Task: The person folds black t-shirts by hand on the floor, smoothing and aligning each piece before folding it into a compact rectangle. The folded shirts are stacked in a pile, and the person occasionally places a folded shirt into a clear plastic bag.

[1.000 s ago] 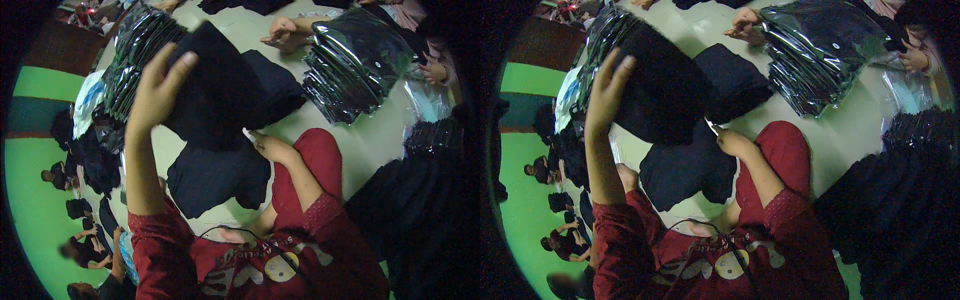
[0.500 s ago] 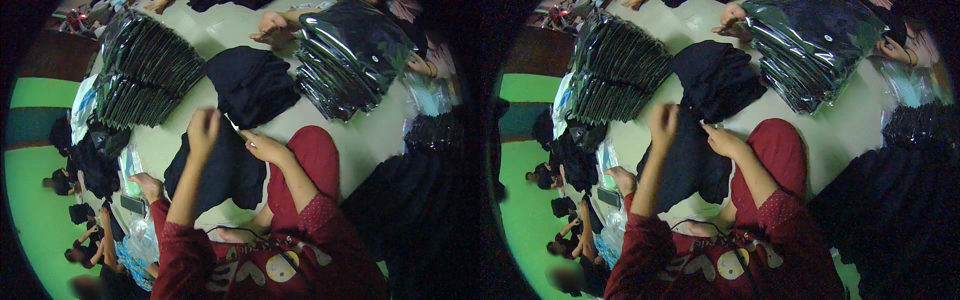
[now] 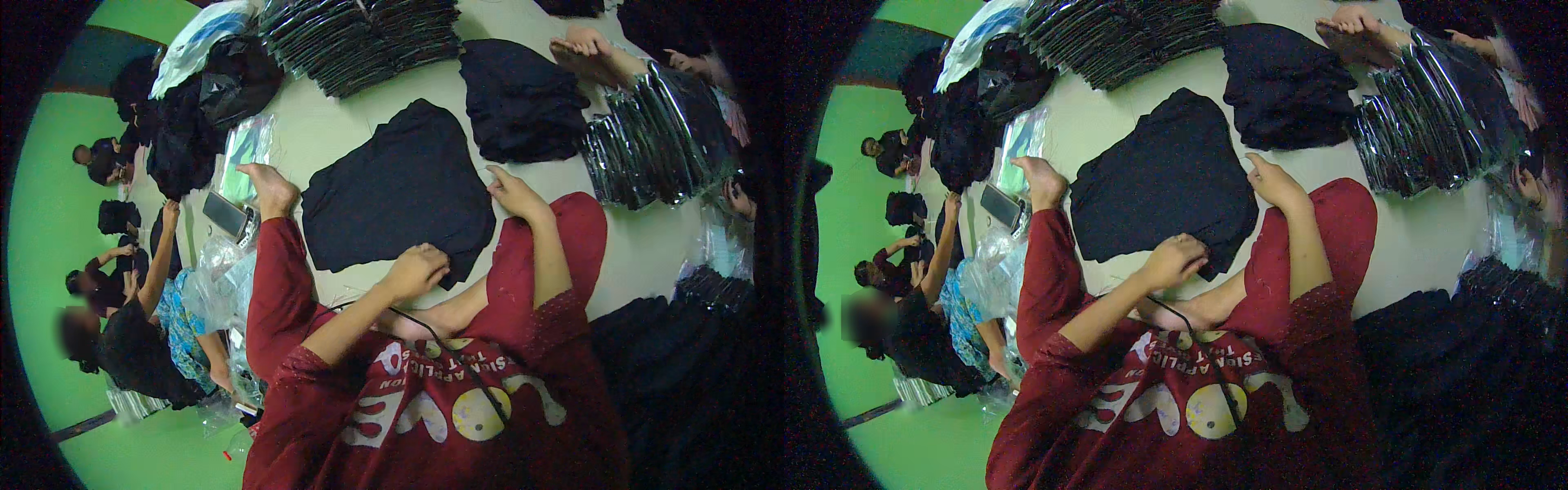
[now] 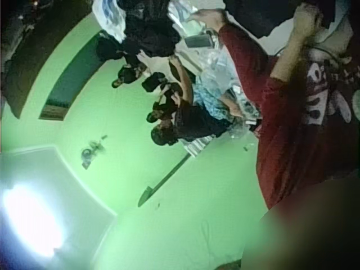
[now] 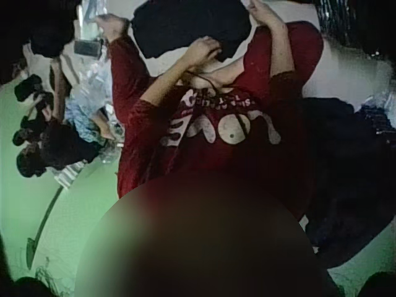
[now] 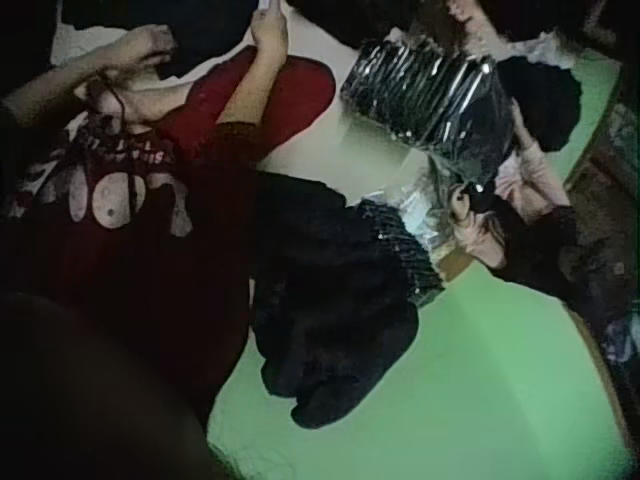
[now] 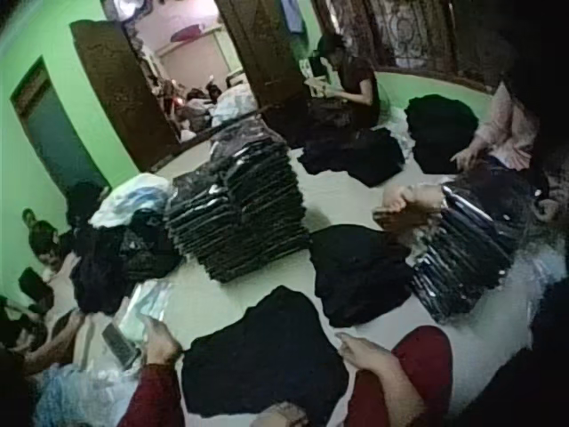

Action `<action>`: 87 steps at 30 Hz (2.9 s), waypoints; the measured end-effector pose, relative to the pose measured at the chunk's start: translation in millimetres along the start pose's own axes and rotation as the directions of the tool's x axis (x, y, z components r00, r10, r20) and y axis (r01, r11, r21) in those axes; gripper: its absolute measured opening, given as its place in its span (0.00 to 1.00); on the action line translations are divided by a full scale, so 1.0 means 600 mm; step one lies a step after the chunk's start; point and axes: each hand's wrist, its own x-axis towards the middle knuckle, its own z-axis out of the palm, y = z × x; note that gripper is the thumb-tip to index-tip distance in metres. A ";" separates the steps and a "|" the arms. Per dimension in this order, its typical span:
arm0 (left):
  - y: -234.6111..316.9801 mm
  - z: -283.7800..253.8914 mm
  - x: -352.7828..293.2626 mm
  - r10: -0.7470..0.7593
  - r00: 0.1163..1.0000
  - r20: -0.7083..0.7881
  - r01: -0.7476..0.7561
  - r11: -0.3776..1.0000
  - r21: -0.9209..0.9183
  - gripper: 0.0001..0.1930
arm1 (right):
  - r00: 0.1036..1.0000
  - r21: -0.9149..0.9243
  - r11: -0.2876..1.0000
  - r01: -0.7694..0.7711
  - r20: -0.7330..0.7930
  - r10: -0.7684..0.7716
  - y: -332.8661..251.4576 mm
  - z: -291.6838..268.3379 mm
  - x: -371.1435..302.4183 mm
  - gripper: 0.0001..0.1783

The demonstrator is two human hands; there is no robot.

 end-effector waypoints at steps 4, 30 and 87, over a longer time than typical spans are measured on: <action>-0.059 -0.071 0.040 -0.368 0.854 0.368 0.515 0.499 -0.696 0.07 | 0.996 -0.096 0.992 -0.077 0.025 0.080 0.008 0.000 -0.007 0.27; 0.043 0.013 0.032 -0.608 0.694 -0.385 0.113 0.621 -0.776 0.08 | 0.955 0.245 0.963 0.110 0.244 -0.171 -0.114 0.125 -0.120 0.29; -0.260 -0.160 -0.285 -0.820 0.564 -0.102 0.477 0.423 -0.770 0.17 | 0.964 -0.055 0.965 0.258 -0.046 -0.260 -0.126 -0.009 0.092 0.23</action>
